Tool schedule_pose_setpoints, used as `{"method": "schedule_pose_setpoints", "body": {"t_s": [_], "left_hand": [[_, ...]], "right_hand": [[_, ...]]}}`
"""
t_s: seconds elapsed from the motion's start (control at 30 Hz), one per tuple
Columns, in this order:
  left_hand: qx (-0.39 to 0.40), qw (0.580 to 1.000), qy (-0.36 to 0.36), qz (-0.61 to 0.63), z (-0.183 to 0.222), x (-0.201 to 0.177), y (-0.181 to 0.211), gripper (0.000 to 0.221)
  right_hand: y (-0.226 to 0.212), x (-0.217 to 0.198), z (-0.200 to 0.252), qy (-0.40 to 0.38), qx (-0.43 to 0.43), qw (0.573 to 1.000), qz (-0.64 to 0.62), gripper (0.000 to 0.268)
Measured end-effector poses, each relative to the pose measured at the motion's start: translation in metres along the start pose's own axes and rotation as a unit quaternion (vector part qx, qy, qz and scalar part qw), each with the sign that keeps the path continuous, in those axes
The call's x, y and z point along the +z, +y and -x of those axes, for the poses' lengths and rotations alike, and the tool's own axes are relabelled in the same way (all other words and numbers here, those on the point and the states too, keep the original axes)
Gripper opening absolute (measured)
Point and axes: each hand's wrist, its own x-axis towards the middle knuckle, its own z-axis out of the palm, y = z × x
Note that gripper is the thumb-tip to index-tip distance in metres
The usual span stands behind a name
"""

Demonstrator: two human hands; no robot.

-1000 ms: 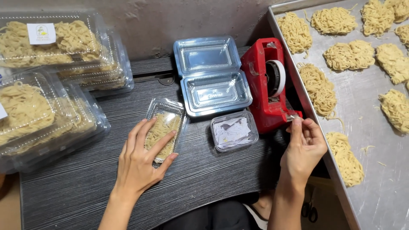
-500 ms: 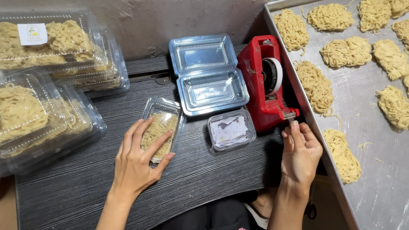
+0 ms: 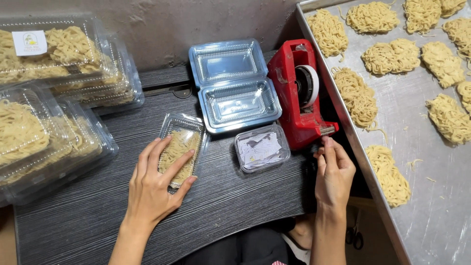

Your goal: The person places dried noodle portions into clear plastic containers, seals them with lids, and applies labels using a tape dispenser. They repeat this process for multiple units, stacking finished containers to the side.

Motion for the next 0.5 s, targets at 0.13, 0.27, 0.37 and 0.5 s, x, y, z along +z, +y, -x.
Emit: {"method": "schedule_pose_setpoints", "body": {"t_s": [0.13,0.27,0.37,0.5], "left_hand": [[-0.003,1.000,0.000,0.002,-0.0001,-0.0005,0.0006,0.044],[-0.001,1.000,-0.003,0.000,-0.0005,-0.0008,0.0010,0.043],[0.008,1.000,0.007,-0.003,-0.0008,-0.0010,0.0004,0.044],[0.097,0.979,0.071,-0.167,-0.0030,-0.0040,-0.0002,0.056]], "right_hand": [[0.0056,-0.0017,-0.0028,0.012,-0.036,0.999,0.028,0.017],[0.0083,-0.0032,-0.0056,-0.014,-0.041,0.999,-0.021,0.010],[0.0043,-0.0023,-0.0027,-0.036,-0.038,0.998,-0.041,0.008],[0.0005,-0.0011,-0.0020,-0.046,-0.033,0.997,-0.055,0.010]]}}
